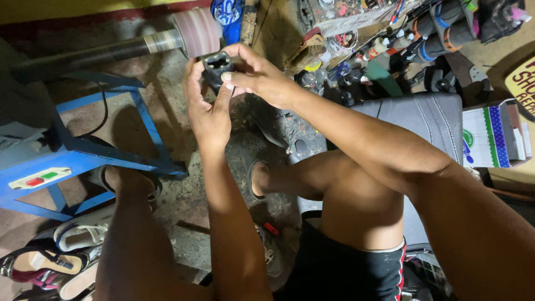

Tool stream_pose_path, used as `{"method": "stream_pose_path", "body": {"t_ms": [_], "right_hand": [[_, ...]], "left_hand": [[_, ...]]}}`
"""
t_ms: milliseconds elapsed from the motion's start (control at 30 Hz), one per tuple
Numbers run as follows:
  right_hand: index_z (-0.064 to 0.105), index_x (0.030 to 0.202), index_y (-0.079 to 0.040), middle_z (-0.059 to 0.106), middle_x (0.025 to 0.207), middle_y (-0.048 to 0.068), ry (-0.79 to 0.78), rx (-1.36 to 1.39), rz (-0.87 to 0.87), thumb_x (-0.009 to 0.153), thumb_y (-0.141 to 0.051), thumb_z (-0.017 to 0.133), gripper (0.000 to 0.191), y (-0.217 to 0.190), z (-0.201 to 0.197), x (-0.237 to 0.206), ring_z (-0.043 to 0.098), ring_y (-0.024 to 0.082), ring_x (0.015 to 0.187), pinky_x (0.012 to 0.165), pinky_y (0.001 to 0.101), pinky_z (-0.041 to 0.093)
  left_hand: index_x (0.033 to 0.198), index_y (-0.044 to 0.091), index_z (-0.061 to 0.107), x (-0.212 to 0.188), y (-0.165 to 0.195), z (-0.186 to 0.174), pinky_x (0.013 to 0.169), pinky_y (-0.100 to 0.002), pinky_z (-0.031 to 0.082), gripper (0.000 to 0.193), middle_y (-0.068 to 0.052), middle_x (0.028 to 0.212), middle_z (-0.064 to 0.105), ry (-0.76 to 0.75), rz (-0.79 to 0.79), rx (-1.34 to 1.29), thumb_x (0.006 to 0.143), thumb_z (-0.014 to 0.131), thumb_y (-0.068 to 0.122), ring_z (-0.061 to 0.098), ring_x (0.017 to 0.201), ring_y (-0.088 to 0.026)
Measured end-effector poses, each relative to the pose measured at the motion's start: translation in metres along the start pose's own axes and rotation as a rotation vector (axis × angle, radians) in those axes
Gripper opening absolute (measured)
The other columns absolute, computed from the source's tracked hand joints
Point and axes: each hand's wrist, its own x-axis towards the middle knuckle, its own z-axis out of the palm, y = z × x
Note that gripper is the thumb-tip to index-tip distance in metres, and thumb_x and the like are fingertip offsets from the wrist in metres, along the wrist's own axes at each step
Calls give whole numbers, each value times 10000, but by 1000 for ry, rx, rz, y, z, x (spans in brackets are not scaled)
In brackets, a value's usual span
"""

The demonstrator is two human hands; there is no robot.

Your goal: The person uses a bench grinder to smooth and shape the heel of a black high-heeled shoe. They hold the shoe with both hands, pressing the heel against the rotating wheel to grind down the surface. The person repeatedly adjusts the shoe's angle to work on different parts of the heel.

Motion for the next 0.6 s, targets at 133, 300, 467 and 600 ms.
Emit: {"method": "stream_pose_path", "body": {"t_ms": [133,300,467,600], "right_hand": [[451,1431,-112,571,1306,46,34,17,6,1038,-174,697,468,3,1,6,573,122,1171,906,293,573],[447,1446,-124,564,1244,20,129,35,33,1022,-184,688,491,5,5,15,593,121,1080,822,294,570],[466,1445,-119,575,1174,28,148,63,49,1044,-197,682,462,5,6,18,595,112,1034,805,285,558],[475,1424,-123,591,1161,19,159,88,49,1035,-205,680,447,5,7,20,598,100,1027,800,278,555]], "left_hand": [[1423,37,540,2,-4,1,1235,-411,387,497,-191,1557,499,39,22,49,991,780,99,493,1469,-318],[1407,39,542,9,-10,4,1230,-416,391,498,-194,1533,511,69,64,96,990,806,108,499,1461,-321],[1362,51,568,14,-7,4,1206,-409,401,451,-197,1542,490,77,24,98,1002,819,156,488,1456,-319],[1363,67,575,15,-1,4,1199,-391,438,433,-171,1519,523,61,10,33,1011,804,172,545,1417,-290]]}}
